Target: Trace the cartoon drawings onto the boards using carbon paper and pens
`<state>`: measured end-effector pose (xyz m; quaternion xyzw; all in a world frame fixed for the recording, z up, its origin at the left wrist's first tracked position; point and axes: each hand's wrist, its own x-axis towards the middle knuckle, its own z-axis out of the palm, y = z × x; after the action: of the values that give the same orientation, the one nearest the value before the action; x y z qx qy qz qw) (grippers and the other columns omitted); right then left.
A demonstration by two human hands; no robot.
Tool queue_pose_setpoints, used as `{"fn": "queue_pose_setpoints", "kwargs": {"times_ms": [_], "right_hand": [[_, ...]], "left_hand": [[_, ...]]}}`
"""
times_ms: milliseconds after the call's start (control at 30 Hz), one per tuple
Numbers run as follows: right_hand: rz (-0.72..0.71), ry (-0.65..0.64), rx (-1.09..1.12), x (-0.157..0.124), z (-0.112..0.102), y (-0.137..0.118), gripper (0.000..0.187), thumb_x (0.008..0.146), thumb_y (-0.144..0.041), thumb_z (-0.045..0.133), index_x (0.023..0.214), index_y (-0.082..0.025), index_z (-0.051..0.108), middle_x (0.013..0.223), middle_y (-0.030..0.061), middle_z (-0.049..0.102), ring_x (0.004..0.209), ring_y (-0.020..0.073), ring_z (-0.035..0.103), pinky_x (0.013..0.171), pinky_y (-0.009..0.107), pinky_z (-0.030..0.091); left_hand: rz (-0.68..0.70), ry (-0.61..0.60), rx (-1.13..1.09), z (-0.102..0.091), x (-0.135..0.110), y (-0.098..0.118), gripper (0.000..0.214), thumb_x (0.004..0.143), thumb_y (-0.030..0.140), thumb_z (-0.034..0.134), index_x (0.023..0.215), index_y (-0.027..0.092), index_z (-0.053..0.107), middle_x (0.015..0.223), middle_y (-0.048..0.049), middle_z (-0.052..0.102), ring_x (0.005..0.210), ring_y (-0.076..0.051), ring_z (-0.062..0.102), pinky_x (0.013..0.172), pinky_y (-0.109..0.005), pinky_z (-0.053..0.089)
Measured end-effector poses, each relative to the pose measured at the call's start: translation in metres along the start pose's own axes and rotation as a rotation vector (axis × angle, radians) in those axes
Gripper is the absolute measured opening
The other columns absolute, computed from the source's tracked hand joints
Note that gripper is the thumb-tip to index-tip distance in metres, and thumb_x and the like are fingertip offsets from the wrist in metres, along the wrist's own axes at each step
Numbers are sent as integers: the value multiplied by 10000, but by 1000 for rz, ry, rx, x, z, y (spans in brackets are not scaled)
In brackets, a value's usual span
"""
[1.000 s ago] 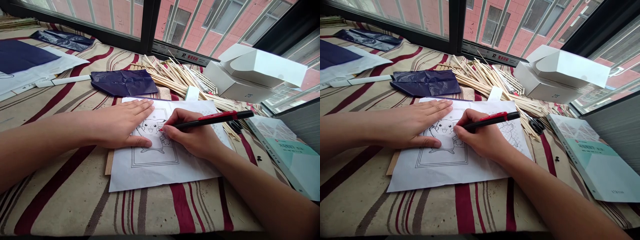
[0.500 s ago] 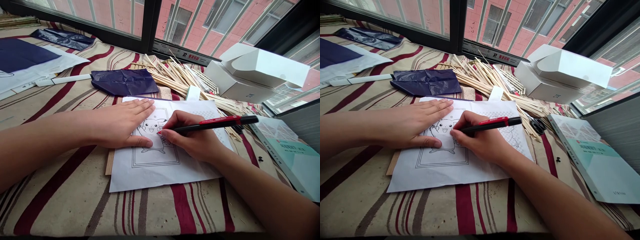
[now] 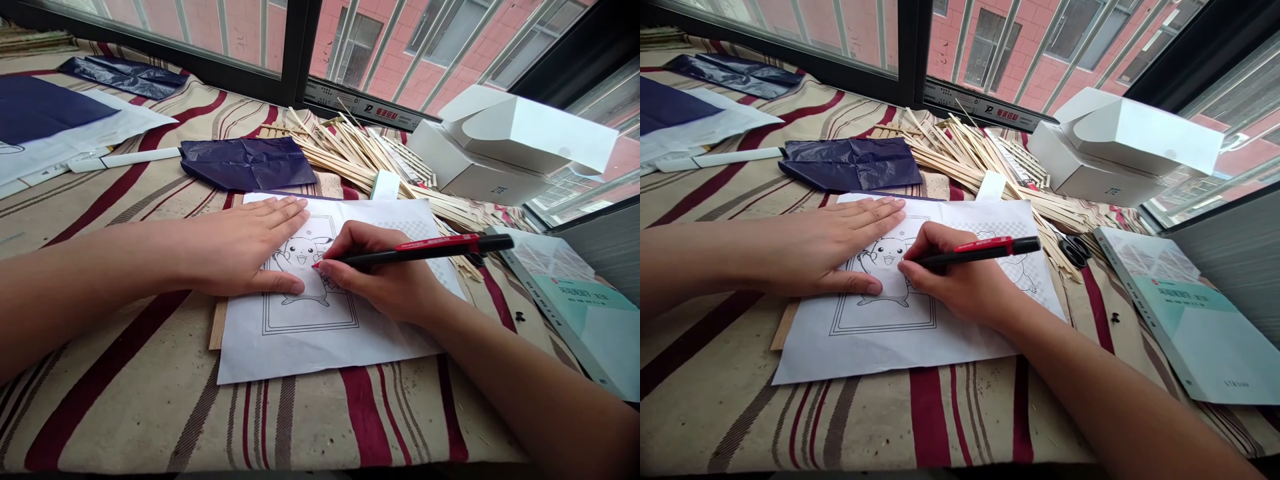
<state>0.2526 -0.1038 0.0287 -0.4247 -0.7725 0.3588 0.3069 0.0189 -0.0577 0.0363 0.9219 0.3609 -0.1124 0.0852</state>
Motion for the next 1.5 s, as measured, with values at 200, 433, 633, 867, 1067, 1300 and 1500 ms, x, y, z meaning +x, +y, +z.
{"fn": "queue_pose_setpoints", "kwargs": {"times_ms": [200,433,633,867,1067,1300,1500], "right_hand": [[-29,32,-7,-1,1,1,170,874,-211,740,766,-193,610,635,-54,585,542,84,449,485,236,361],[28,83,54,0,2,0,172,875,-220,734,765,-197,603,654,-30,640,563,103,532,524,245,437],[17,43,60,0,2,-1,166,873,-215,736,772,-203,604,627,-52,605,527,93,491,486,241,401],[-37,10,14,0,1,0,160,873,-186,739,773,-193,615,634,-61,585,539,80,449,485,231,365],[-36,47,-34,-2,2,1,155,880,-187,735,781,-189,616,668,-46,625,566,84,482,514,230,379],[-14,90,-72,-3,3,0,167,882,-219,725,772,-196,602,669,-32,632,570,98,493,524,244,382],[4,96,-70,-2,3,-1,161,881,-228,718,775,-201,600,673,-22,644,575,112,517,527,256,389]], "left_hand": [[-17,-21,9,1,0,-1,1108,955,828,364,1725,67,126,1807,-144,-10,1683,-346,87,1354,-448,112],[-20,-24,11,1,0,0,1102,954,829,356,1727,79,123,1807,-140,-1,1684,-339,89,1356,-437,101],[-19,-22,18,1,0,-1,1099,957,824,361,1726,75,122,1807,-134,-13,1685,-339,77,1356,-441,97],[-25,-33,20,0,0,1,1108,950,833,350,1729,85,101,1808,-129,-29,1683,-346,88,1355,-433,101],[-25,-22,4,0,1,1,1107,951,826,374,1726,77,125,1809,-135,-4,1681,-354,98,1354,-438,112],[-7,-6,-1,3,0,-1,1094,957,818,374,1723,71,148,1806,-150,20,1679,-356,108,1354,-442,112],[-14,-5,4,1,0,0,1088,962,813,391,1725,78,145,1806,-151,20,1678,-359,115,1353,-450,120]]}}
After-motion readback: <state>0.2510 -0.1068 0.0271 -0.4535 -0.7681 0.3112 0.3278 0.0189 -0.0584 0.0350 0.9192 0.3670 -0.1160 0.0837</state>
